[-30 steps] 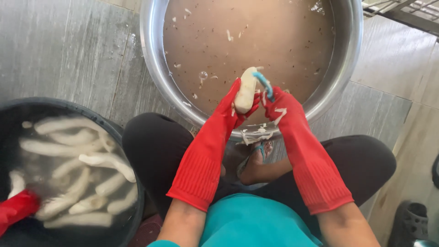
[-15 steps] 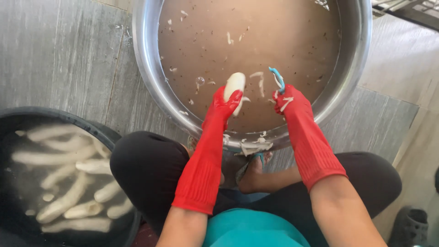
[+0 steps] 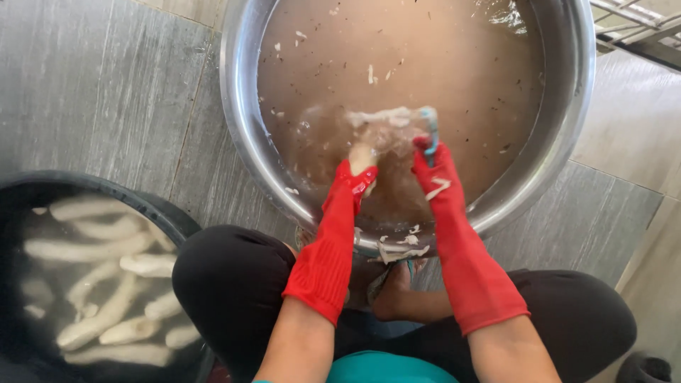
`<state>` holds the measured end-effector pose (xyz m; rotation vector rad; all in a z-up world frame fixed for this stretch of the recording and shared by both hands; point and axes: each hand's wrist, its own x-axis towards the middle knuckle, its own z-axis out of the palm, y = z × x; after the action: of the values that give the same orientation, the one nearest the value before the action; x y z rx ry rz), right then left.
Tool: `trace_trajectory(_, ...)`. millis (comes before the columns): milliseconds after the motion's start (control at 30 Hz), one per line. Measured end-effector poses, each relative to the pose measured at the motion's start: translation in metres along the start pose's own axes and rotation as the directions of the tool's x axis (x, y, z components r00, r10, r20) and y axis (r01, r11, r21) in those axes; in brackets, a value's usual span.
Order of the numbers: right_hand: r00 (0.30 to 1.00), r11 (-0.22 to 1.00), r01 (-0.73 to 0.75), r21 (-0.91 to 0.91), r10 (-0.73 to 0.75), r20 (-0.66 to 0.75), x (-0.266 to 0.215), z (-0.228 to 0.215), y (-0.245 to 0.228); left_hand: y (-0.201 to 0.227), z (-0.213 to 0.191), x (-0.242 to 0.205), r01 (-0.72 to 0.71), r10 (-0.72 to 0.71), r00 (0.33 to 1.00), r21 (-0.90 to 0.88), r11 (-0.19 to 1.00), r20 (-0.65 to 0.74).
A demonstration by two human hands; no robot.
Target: Peeling a root vegetable with a handheld peeler over a basin of water
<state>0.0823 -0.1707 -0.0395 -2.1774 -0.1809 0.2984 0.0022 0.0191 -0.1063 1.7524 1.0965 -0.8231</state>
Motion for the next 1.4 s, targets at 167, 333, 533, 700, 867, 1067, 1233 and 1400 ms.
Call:
trace_trajectory(167, 0.83, 0.425, -0.528, 0.735, 0.441, 0.342, 0.009, -0.061, -0.125, 0.063, -0.045, -0.117, 0.312, 0.32, 0.804, -0.813, 0.491, 0.501)
trace_trajectory(333, 0.889, 0.542, -0.459, 0.704, 0.271, 0.37, 0.001, -0.068, -0.116, 0.053, -0.03, -0.143, 0.316, 0.418, 0.765, -0.851, 0.419, 0.49)
trace_trajectory(533, 0.924, 0.833, -0.364, 0.417, 0.267, 0.272, -0.009, -0.083, -0.148, 0.06, -0.052, -0.185, 0.1, 0.381, 0.861, -0.848, 0.521, 0.336)
trace_trajectory(700, 0.901, 0.886, -0.406, 0.223, 0.346, 0.263, -0.019, -0.111, -0.188, 0.06, -0.051, -0.168, 0.145, 0.389, 0.888, -0.952, 0.269, 0.245)
trace_trajectory(867, 0.842, 0.89, -0.369, -0.266, 0.442, 0.31, -0.045, -0.101, -0.185, 0.045, -0.043, -0.125, 0.128, 0.364, 0.913, -0.975, 0.18, 0.186)
trace_trajectory(1067, 0.839, 0.868, -0.245, -0.431, 0.412, 0.354, -0.056, -0.064, -0.141, 0.048, -0.034, -0.128, 0.082, 0.409, 0.901, -0.983, 0.162, 0.143)
trace_trajectory(1233, 0.885, 0.841, -0.28, -0.463, 0.413, 0.215, -0.022, -0.062, -0.062, 0.052, -0.063, -0.178, 0.031, 0.477, 0.858, -0.947, 0.32, 0.19)
trace_trajectory(1400, 0.868, 0.832, -0.385, -0.401, 0.474, 0.151, -0.022, -0.079, -0.082, 0.057, -0.067, -0.166, 0.147, 0.406, 0.855, -0.9, 0.41, 0.324)
